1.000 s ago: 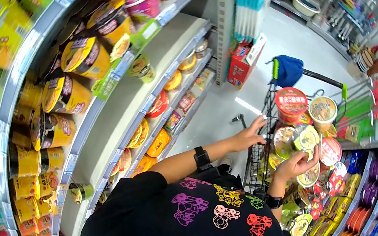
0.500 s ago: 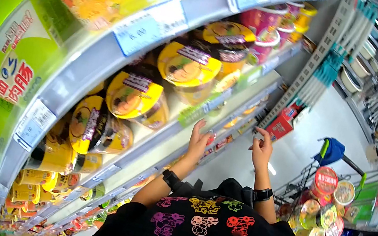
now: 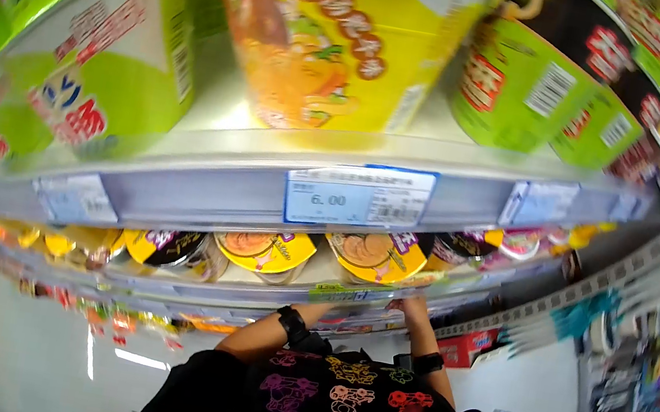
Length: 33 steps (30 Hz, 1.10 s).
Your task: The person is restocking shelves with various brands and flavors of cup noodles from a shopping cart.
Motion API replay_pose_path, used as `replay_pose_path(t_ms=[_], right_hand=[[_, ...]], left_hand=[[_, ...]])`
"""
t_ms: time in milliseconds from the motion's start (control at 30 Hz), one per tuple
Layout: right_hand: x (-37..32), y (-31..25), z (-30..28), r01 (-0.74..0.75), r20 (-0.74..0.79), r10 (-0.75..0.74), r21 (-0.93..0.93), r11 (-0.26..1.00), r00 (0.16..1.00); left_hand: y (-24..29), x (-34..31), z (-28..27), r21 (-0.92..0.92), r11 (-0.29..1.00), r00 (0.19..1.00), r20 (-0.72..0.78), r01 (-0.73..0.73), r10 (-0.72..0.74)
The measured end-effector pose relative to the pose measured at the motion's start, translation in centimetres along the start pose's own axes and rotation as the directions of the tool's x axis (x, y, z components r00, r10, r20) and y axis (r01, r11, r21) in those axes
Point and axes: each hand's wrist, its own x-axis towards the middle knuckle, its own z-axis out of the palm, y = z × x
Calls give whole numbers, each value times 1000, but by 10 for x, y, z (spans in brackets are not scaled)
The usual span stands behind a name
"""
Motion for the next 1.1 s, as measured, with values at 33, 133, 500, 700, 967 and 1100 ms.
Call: replay_pose_path(t_ms=[33, 133, 500, 700, 967, 1100], right_hand=[[2, -5, -3, 70, 69, -67, -43, 997, 995], [-5, -28, 3, 20, 96, -20, 1, 1000, 995], [-47, -26, 32, 325, -157, -302, 153, 933, 940], [-162, -30, 95, 505, -390, -421, 142, 852, 819], [-313, 24, 102, 463, -771, -225, 101, 880, 596], [-394, 41, 92, 525, -919, -228, -28, 851, 321]], left_hand=[[-6, 5, 1, 9, 1000, 1000, -12, 24, -24], [-20, 16, 7, 48, 994, 994, -56, 99, -97], [-4, 30, 24, 307, 945, 993, -30, 114, -110], [-41, -8, 34, 111, 854, 861, 24, -508, 509], [-68, -56, 112, -152, 906, 796, 435, -395, 421], [-70, -92, 174, -204, 934, 639, 685, -293, 350]])
